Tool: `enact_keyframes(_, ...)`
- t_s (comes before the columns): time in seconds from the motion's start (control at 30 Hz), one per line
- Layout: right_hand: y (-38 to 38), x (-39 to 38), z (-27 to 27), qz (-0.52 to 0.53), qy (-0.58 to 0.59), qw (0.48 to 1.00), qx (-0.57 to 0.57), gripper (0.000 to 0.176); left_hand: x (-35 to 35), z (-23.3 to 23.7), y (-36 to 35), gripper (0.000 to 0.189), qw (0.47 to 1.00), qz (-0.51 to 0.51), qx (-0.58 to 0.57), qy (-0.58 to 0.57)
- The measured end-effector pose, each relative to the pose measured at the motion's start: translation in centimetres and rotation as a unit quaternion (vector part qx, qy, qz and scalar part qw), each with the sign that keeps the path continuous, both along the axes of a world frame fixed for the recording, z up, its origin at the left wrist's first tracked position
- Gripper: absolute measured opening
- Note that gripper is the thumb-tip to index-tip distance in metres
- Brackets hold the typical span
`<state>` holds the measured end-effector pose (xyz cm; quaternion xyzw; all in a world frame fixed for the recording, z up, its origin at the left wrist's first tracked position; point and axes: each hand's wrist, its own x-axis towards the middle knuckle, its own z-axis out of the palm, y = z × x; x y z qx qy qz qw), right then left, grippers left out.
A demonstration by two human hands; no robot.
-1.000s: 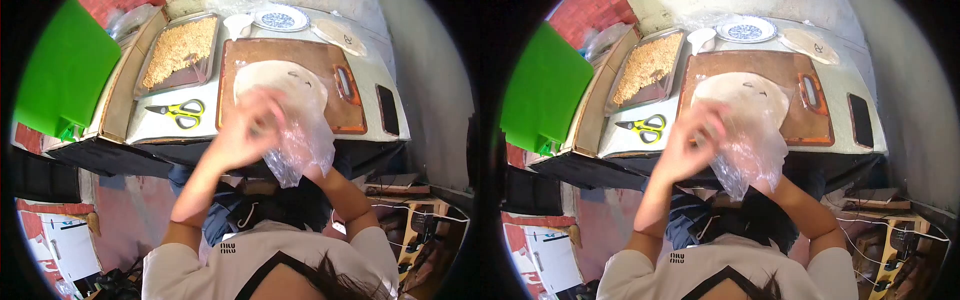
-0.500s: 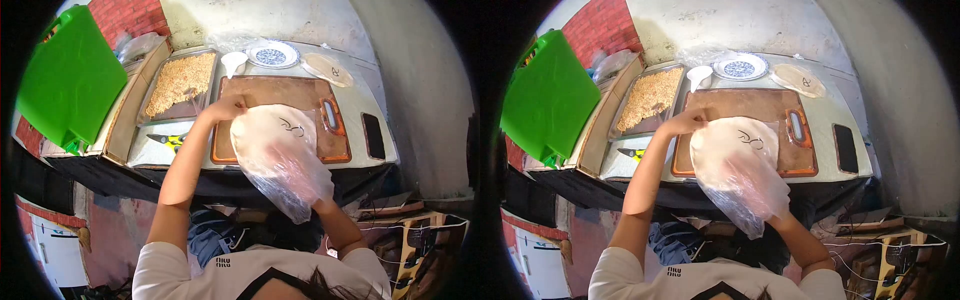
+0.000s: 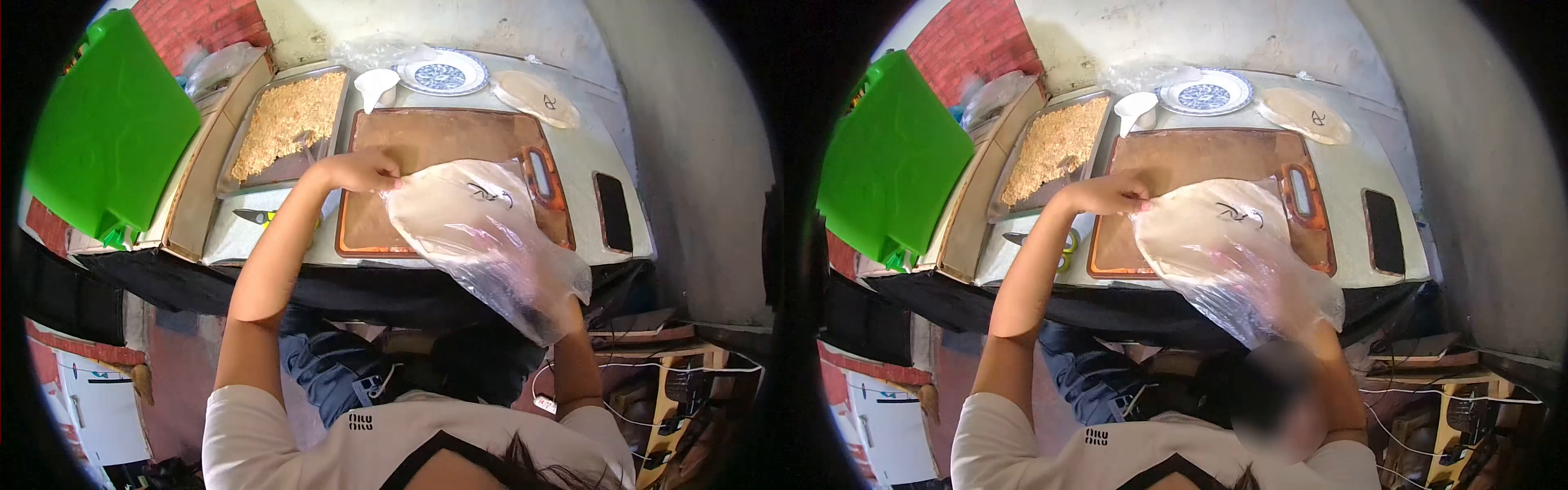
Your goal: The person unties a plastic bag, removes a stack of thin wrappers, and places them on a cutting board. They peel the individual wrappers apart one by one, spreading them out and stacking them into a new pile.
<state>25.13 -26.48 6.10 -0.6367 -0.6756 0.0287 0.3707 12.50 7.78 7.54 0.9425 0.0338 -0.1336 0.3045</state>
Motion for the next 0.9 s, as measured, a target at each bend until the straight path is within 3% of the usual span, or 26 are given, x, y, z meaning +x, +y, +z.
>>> enact_keyframes(0.2,-1.0,0.6,0.0,-0.01,-0.014,1.0,0.002,0.02,-0.1,-0.9,0.0,0.03,0.993,-0.044,-0.099,-0.053)
enact_keyframes(0.3,-1.1,1.1,-0.3,-0.014,-0.012,1.0,0.012,0.019,0.2,0.1,-0.7,0.028,0.992,-0.009,-0.062,-0.11)
enact_keyframes(0.4,-1.7,2.0,-0.4,-0.036,0.001,0.999,0.022,0.019,0.4,0.9,-0.6,0.024,0.975,0.034,0.111,-0.188)
enact_keyframes(0.53,-3.5,4.1,-0.8,-0.133,0.103,0.986,0.0,0.015,1.5,2.7,-1.1,0.017,0.948,0.103,0.229,-0.197)
enact_keyframes(0.63,-4.7,6.0,-1.5,-0.187,0.239,0.95,0.065,0.01,2.2,4.0,-1.9,0.018,0.936,0.133,0.271,-0.182)
enact_keyframes(0.73,-7.1,9.4,-4.7,-0.154,0.42,0.884,0.136,0.013,2.8,4.0,-2.7,0.018,0.92,0.116,0.312,-0.208)
enact_keyframes(0.83,-6.9,9.2,-3.3,-0.002,0.566,0.754,0.333,0.021,3.4,4.0,-2.6,0.019,0.918,0.121,0.316,-0.209)
enact_keyframes(0.87,-7.3,9.6,-3.2,-0.037,0.551,0.759,0.344,0.032,3.5,3.9,-2.5,0.018,0.914,0.122,0.32,-0.216)
enact_keyframes(0.9,-7.1,9.9,-2.3,0.061,0.525,0.768,0.361,0.023,3.6,3.8,-2.3,0.018,0.911,0.122,0.325,-0.223)
